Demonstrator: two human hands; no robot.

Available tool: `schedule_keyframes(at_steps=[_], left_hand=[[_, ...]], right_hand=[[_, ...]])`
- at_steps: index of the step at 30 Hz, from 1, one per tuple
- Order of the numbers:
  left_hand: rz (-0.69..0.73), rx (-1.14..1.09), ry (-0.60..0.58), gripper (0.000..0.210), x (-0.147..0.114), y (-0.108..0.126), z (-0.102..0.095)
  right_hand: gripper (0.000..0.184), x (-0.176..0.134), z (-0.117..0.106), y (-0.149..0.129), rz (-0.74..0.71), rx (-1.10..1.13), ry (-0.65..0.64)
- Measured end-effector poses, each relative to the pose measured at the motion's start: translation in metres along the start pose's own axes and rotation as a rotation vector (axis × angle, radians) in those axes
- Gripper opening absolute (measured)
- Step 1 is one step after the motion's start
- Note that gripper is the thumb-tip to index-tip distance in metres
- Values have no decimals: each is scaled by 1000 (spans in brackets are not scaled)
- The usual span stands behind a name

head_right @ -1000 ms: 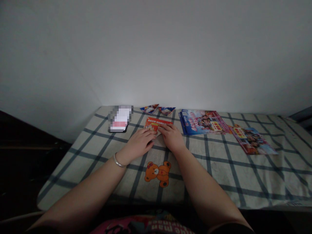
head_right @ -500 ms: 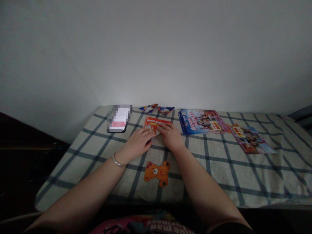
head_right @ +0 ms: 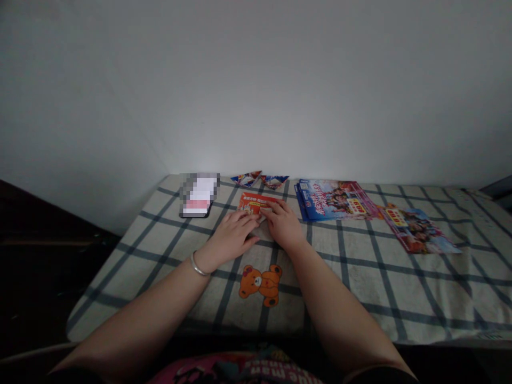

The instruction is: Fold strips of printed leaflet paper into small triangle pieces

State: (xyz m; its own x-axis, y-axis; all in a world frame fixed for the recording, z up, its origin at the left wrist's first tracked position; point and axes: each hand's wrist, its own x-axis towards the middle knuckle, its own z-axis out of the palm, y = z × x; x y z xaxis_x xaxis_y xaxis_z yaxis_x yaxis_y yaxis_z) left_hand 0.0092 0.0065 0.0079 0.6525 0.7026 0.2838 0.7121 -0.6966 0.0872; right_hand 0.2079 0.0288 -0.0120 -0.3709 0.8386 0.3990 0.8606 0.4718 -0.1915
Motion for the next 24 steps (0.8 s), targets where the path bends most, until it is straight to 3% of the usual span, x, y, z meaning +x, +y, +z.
schedule_keyframes(at_steps=[3, 10, 17, 24], left_hand=[[-10, -5, -6, 33, 0, 0, -1], [-4, -20, -4, 36, 0, -2, 0], [17, -28, -8, 36, 0, -6, 0], [-3, -16, -13, 40, 0, -4, 1]], right_hand=[[31, -3, -11, -5, 30, -37, 21], [25, -13, -29, -21, 27, -100, -78], [26, -11, -31, -28, 15, -164, -148], [32, -9, -26, -28, -26, -89, -175]])
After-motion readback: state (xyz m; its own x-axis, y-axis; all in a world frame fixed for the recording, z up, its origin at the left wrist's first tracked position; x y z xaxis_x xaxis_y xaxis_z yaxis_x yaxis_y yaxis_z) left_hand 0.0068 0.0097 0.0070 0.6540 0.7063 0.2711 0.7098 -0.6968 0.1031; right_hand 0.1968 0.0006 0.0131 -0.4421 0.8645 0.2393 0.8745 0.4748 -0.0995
